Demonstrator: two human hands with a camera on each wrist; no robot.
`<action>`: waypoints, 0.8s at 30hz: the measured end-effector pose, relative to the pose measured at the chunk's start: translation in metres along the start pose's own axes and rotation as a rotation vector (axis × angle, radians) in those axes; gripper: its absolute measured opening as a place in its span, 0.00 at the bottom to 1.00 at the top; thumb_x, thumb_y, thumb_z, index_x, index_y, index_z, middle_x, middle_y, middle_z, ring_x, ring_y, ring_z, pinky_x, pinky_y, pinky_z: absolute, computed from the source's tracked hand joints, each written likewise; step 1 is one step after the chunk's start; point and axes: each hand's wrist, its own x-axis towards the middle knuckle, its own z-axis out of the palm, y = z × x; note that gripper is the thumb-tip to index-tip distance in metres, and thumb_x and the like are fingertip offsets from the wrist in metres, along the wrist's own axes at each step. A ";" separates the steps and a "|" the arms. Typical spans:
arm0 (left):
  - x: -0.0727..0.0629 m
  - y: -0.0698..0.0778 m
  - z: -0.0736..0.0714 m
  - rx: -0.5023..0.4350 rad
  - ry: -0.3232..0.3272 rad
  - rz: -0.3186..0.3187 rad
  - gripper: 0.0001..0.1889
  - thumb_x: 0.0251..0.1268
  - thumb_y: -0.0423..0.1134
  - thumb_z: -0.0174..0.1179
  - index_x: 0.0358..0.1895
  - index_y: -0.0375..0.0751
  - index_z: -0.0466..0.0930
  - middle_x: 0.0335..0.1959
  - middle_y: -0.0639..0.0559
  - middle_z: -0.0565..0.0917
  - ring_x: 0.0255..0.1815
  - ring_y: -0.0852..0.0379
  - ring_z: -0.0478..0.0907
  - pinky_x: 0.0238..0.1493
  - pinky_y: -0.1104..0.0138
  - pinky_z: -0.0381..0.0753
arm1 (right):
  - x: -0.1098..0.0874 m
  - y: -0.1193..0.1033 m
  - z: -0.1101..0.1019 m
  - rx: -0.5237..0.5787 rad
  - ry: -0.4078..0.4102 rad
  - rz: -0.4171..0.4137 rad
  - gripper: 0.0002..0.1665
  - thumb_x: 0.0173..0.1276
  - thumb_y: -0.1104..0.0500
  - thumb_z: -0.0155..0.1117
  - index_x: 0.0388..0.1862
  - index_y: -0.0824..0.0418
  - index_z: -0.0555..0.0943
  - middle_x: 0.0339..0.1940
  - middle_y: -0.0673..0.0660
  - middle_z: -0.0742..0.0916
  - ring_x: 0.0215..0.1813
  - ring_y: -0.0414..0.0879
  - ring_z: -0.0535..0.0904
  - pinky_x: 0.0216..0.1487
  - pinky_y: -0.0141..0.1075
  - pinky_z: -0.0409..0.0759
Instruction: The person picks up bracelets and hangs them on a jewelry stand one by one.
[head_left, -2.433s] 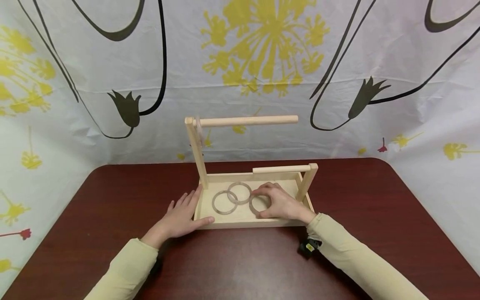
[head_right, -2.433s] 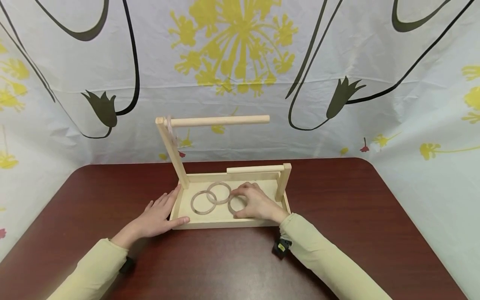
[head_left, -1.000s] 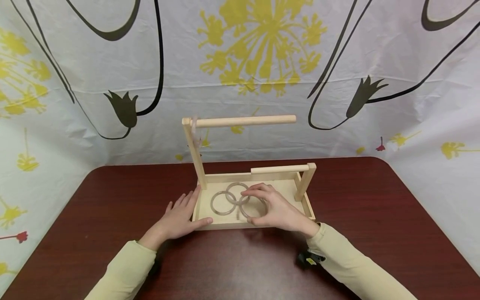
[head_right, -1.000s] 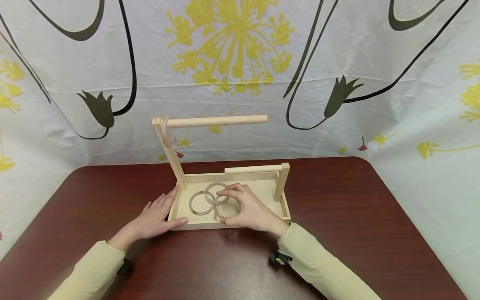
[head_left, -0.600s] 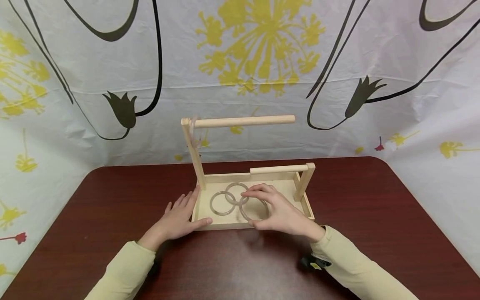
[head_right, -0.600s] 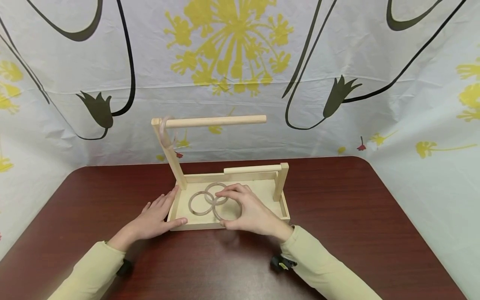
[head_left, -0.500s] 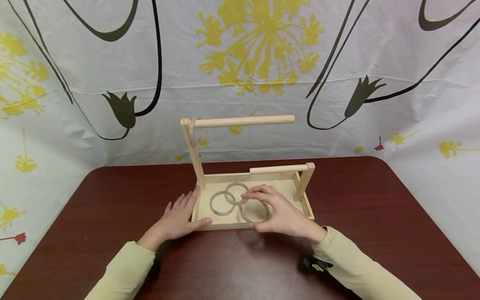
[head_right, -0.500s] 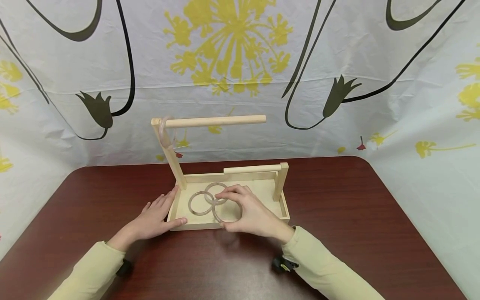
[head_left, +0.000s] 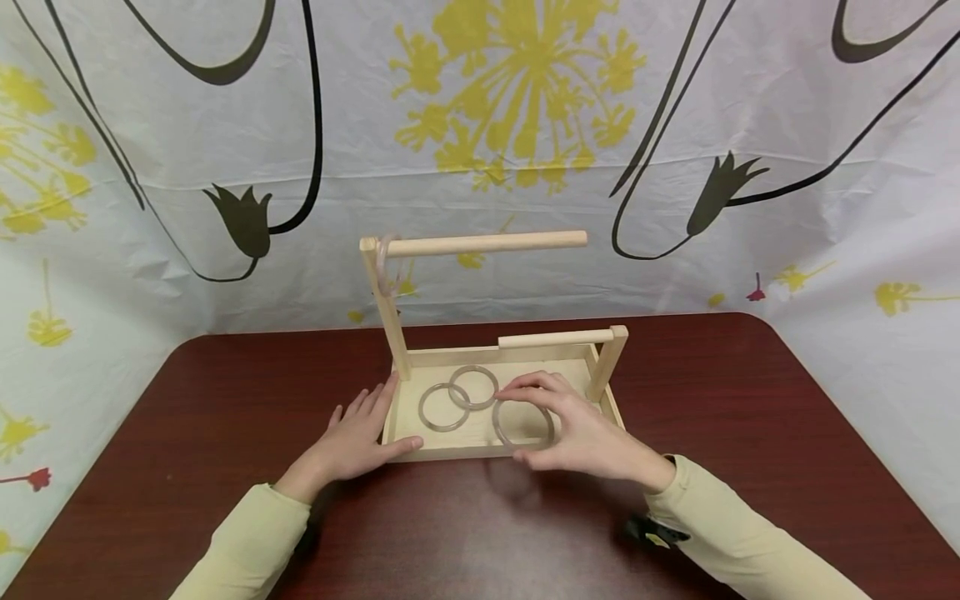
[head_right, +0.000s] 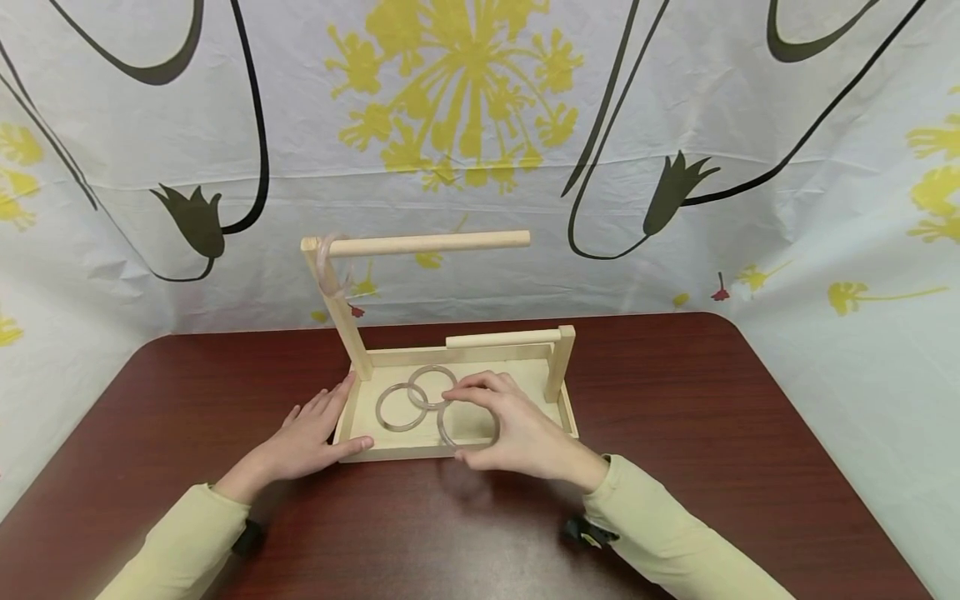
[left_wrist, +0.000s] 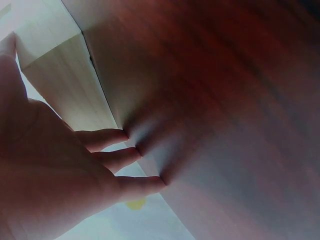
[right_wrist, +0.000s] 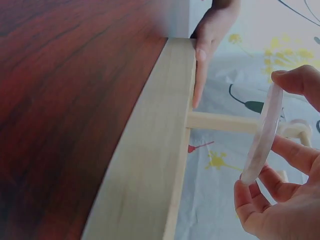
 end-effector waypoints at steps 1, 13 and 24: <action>0.000 0.000 0.000 0.001 0.000 0.000 0.56 0.60 0.72 0.51 0.78 0.42 0.36 0.73 0.30 0.54 0.73 0.31 0.48 0.61 0.31 0.45 | -0.001 0.000 -0.002 -0.002 0.006 -0.006 0.36 0.47 0.59 0.78 0.59 0.53 0.80 0.58 0.45 0.76 0.62 0.43 0.69 0.60 0.43 0.69; 0.000 0.002 -0.001 -0.003 -0.006 0.005 0.55 0.61 0.70 0.53 0.78 0.40 0.36 0.73 0.30 0.54 0.73 0.30 0.48 0.62 0.31 0.45 | -0.012 -0.001 -0.030 -0.028 0.033 -0.035 0.36 0.49 0.62 0.77 0.60 0.53 0.79 0.58 0.45 0.76 0.62 0.43 0.69 0.60 0.34 0.66; 0.002 -0.001 -0.001 -0.092 -0.034 0.014 0.55 0.63 0.68 0.54 0.78 0.41 0.32 0.77 0.42 0.47 0.74 0.30 0.40 0.61 0.30 0.36 | -0.023 -0.003 -0.055 -0.079 0.136 -0.065 0.38 0.46 0.64 0.78 0.61 0.53 0.79 0.58 0.49 0.77 0.60 0.45 0.70 0.56 0.29 0.64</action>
